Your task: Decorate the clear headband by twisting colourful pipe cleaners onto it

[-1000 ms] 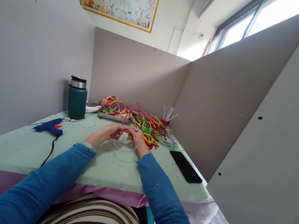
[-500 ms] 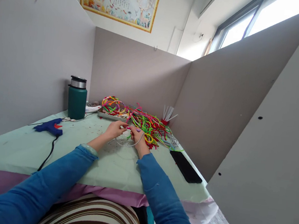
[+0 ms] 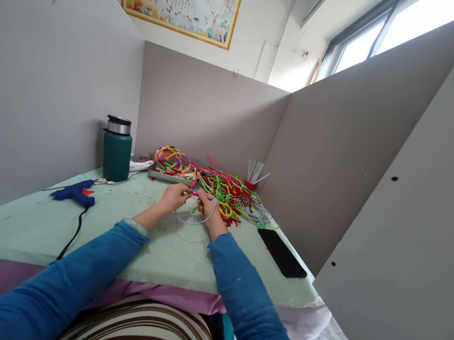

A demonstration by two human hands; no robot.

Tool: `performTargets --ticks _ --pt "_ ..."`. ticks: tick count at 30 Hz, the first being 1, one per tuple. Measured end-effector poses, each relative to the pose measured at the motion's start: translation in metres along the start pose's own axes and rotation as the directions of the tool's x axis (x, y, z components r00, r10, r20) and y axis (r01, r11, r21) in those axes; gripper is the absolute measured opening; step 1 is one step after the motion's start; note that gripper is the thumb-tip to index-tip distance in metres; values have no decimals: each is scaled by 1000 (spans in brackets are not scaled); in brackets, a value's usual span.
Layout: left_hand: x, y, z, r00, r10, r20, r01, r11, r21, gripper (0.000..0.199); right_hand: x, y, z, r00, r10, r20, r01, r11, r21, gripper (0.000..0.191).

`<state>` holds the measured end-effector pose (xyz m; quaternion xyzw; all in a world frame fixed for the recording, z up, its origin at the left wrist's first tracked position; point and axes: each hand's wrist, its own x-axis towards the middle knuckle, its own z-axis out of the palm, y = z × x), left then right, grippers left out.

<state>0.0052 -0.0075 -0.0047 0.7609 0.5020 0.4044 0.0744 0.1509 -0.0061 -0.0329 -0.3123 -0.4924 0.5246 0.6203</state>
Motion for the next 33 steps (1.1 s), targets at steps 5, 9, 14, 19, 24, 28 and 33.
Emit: performTargets --ticks 5,9,14,19,24,28,33 --pt "-2 6 -2 970 -154 187 196 954 -229 16 0 0 -1 1000 -19 22 20 1000 -15 38" --pt "-6 9 -3 926 -180 331 329 814 -479 22 -1 0 -1 999 -44 29 44 999 -7 36" --pt "-7 7 -4 870 -192 454 464 629 -624 27 -1 0 1 999 -35 25 36 999 -14 35" --pt "-7 9 -8 829 -198 523 539 535 -651 25 -2 0 2 998 -38 49 39 999 -31 35" --pt "-7 9 -11 802 -183 568 571 512 -642 24 -3 -1 2 997 -42 60 46 998 -54 35" --pt "-7 9 -11 806 -196 559 564 542 -623 27 -3 -1 2 998 -48 50 52 995 -90 36" --pt "-8 11 -11 841 -201 502 509 607 -610 28 -3 -1 2 997 -61 37 64 993 -96 36"
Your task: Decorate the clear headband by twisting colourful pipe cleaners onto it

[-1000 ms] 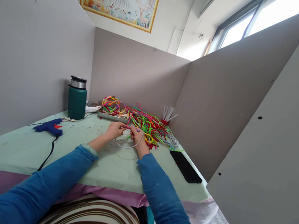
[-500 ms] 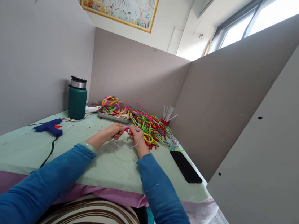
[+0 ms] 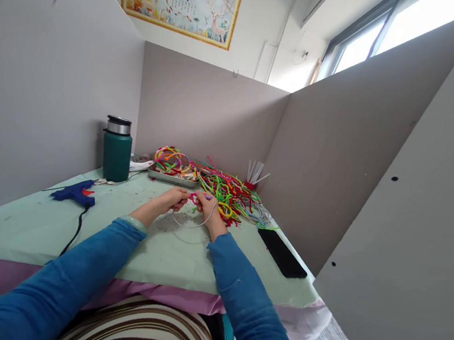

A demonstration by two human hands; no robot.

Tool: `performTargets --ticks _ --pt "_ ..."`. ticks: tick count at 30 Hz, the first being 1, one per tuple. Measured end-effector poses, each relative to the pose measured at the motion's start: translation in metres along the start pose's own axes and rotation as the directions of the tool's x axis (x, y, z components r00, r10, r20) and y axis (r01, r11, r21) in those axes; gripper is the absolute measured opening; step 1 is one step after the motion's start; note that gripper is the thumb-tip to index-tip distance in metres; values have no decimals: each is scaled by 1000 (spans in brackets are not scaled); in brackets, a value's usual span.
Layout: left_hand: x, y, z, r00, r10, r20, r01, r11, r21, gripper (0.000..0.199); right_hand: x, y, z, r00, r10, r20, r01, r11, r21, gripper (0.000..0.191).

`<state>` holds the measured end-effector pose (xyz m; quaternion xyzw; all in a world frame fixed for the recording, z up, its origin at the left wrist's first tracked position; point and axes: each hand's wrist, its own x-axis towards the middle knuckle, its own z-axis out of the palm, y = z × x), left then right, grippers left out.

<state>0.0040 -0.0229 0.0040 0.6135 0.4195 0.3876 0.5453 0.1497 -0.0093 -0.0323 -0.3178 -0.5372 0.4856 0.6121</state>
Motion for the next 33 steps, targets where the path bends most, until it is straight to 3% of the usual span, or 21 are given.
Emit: performTargets --ticks 4,7,9,14,18,23,26,28,30,33 --pt "2 -3 1 998 14 -56 -8 995 101 24 1 1 0 1000 -3 15 3 1000 11 36" --pt "6 -8 1 989 102 -107 -71 961 266 14 1 2 -1 1000 3 16 -4 1000 21 36" --pt "9 -11 1 966 222 -132 -143 885 444 8 1 2 -1 1000 10 13 -10 1000 26 35" --pt "16 -10 0 861 500 -89 -229 538 811 4 1 0 -2 1000 -3 -17 4 1000 19 35" --pt "13 -4 4 836 547 -49 -229 429 874 7 1 -2 -2 999 7 -37 -5 998 56 37" --pt "7 -10 9 864 503 -32 -147 312 939 28 -1 -3 -2 999 42 -29 -41 998 46 39" --pt "8 -16 5 874 486 -21 -152 314 937 31 -1 -2 0 998 62 -22 -62 998 24 38" --pt "11 -17 1 874 485 -20 -182 366 913 30 -1 -2 0 998 66 -17 -66 998 22 38" --pt "12 -16 -2 895 444 -41 -195 473 859 30 -1 -1 0 998 64 -8 -64 998 21 38" --pt "11 -13 -3 952 295 -88 -149 690 708 32 0 0 0 998 57 -9 -57 998 2 38"
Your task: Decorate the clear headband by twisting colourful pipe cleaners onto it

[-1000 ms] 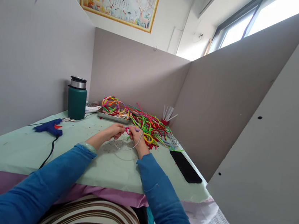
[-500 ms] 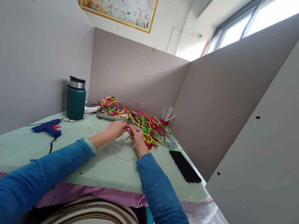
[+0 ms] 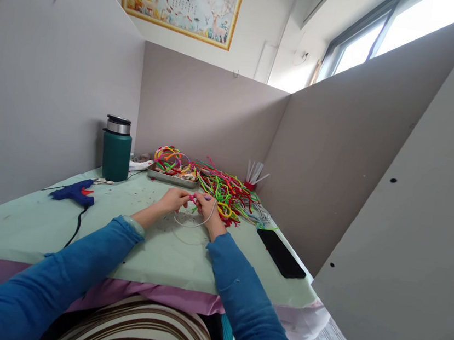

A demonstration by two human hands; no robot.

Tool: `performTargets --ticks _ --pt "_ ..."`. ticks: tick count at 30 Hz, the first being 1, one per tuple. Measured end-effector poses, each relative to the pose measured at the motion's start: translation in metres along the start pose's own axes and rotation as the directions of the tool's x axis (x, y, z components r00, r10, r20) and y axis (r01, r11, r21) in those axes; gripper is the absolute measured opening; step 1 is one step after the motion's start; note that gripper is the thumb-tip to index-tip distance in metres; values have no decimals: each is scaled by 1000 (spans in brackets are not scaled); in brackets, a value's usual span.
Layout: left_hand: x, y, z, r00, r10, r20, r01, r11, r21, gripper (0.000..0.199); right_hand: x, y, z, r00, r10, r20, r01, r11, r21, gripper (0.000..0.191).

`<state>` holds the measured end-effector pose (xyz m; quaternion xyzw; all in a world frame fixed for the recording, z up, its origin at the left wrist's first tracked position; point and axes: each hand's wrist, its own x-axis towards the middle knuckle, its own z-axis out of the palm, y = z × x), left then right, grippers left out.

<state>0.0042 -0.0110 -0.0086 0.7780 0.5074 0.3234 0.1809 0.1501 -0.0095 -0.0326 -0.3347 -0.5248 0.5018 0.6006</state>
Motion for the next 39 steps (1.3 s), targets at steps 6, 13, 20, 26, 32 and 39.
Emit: performTargets --ticks 6,13,20,26,32,39 --pt "-6 3 -2 986 -113 126 154 906 -394 26 1 1 -2 1000 -18 -21 16 998 -66 41" --pt "-4 2 -4 933 -191 304 349 683 -642 27 3 5 -2 998 -68 -4 67 992 -106 40" --pt "-4 2 -6 890 -250 381 451 603 -658 24 2 7 -3 994 -113 4 111 965 -237 40" --pt "0 -5 0 915 -232 330 397 656 -642 30 3 7 -2 988 -135 -70 109 949 -297 39" --pt "2 -7 1 928 -234 290 367 710 -601 33 5 7 -1 984 -166 -68 139 946 -294 39" --pt "0 -6 0 926 -253 281 374 719 -586 34 4 8 -2 984 -168 -54 146 949 -279 40"
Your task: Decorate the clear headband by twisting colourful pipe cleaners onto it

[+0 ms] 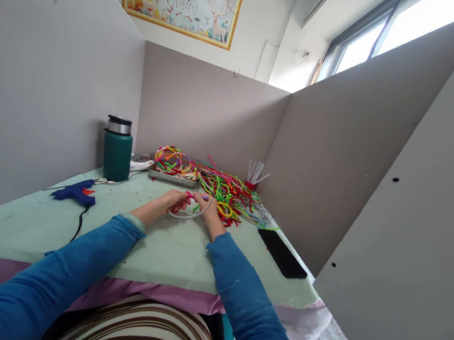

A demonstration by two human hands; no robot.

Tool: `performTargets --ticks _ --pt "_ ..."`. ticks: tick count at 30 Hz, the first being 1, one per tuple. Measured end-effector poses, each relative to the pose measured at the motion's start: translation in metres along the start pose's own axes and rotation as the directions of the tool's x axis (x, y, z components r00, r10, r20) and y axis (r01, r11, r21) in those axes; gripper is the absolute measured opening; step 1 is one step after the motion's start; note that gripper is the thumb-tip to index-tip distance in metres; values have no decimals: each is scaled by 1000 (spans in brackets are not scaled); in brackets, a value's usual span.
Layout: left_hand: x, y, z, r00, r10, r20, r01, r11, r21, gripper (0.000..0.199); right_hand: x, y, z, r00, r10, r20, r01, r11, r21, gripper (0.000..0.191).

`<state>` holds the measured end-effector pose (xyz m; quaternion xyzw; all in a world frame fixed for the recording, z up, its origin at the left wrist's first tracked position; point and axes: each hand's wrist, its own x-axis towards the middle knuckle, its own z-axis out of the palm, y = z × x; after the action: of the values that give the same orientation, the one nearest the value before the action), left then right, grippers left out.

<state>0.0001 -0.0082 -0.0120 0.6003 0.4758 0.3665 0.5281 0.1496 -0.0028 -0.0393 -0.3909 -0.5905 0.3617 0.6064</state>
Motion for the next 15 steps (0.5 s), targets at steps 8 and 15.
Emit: performTargets --ticks 8,15 --pt "2 1 -2 992 -1 -122 -5 999 -47 36 -2 -1 0 998 31 60 -27 997 -69 46" --pt "1 1 -6 986 2 -166 16 994 104 38 -6 -11 0 991 53 123 -69 990 126 43"
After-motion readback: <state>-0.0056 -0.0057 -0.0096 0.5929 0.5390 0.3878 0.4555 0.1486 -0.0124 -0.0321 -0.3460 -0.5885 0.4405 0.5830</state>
